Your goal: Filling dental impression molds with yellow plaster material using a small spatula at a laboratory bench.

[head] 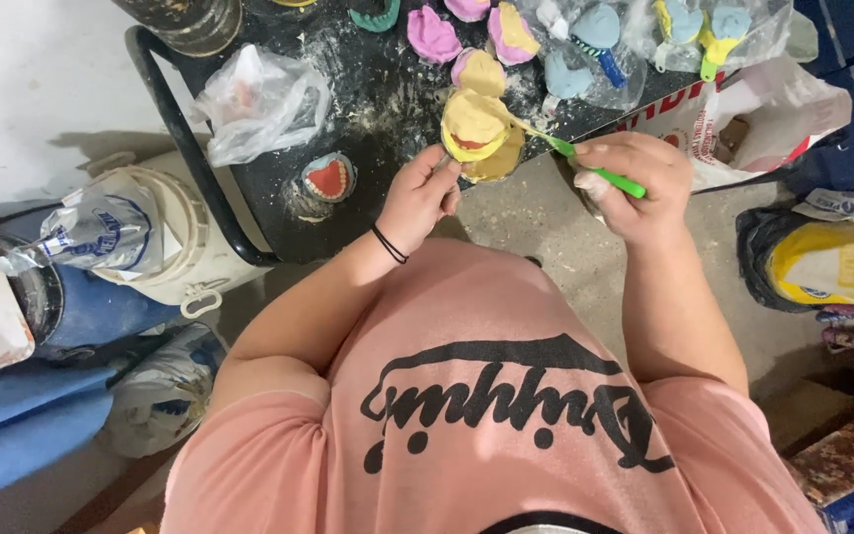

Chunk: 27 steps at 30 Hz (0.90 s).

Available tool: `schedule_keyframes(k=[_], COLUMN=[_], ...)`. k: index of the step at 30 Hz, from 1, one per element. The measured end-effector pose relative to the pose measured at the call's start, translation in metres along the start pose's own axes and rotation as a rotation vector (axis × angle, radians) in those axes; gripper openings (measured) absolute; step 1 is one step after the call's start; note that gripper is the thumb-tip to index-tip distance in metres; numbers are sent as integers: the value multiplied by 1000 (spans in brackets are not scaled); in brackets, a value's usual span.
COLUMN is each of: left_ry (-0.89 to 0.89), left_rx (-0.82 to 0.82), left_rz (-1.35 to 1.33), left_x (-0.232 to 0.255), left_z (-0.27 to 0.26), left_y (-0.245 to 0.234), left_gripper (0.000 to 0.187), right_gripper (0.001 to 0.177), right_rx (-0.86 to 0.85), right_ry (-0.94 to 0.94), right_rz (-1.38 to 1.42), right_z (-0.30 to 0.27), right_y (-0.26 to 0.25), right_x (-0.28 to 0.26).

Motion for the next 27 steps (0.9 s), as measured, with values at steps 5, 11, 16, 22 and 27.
schedule_keyframes(k=[5, 11, 16, 22, 27], left_ry=[41, 110, 135, 131, 138], left_rx=[-23, -25, -25, -43, -39], left_rz=[8, 57, 101, 100, 116], left_x=[-7, -1, 3, -13, 13], left_z=[4, 5, 1, 7, -3], left_y=[1, 1, 2, 1, 6], left_gripper=[19, 22, 19, 20, 18], right_gripper=[22, 16, 17, 17, 17], right_rx=[45, 386, 442, 380, 246], right_ry=[35, 162, 215, 208, 170], right_rz=[-39, -9, 66, 21, -82], right_z=[-12, -24, -29, -12, -8], right_y=[3, 5, 17, 22, 28], right_x=[15, 1, 3, -1, 1])
Point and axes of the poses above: each hand's wrist, its own z-axis towards the middle knuckle, its own y-axis out of the palm, x = y × z, the point moved 9 cm from there along z, towards the middle knuckle, and after that the axes turned 14 degrees about x, right-handed, at the moved point
